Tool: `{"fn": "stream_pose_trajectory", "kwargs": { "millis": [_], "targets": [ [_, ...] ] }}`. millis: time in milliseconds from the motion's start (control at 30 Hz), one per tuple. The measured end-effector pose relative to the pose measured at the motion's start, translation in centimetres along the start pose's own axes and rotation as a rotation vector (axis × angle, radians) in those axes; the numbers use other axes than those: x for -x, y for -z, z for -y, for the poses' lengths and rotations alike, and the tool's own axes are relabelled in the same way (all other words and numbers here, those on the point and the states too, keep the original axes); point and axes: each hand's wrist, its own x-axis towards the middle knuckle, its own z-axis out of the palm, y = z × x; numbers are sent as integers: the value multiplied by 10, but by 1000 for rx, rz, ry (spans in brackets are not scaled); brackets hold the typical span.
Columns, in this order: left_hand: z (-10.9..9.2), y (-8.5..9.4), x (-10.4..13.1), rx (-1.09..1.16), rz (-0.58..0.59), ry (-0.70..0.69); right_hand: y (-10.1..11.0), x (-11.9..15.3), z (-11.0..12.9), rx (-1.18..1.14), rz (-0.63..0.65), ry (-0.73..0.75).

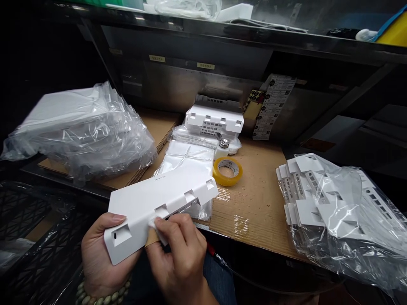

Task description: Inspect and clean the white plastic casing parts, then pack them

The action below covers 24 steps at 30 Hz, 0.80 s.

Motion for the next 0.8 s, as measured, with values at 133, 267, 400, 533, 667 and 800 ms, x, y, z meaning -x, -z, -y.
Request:
{"fn": "stream_pose_trajectory", "kwargs": {
  "millis": [133,267,400,533,667,800],
  "targets": [
    [-1,-2,1,10,4,0,4,-2,-3,42,-48,-23],
    [0,-2,1,8,-1,3,1,0,-1,-43,-7,-16],
    [2,1,0,-2,4,20,-4,-1,3,-100,8,-48],
    [3,3,-1,-23,96,75,-12,0,12,-154,58,-24],
    [1,2,0,-68,119,125,-21,6,21,-278,23,5],
    [1,3,-1,-52,136,148,-22,6,22,-235,77,56]
  ]
}}
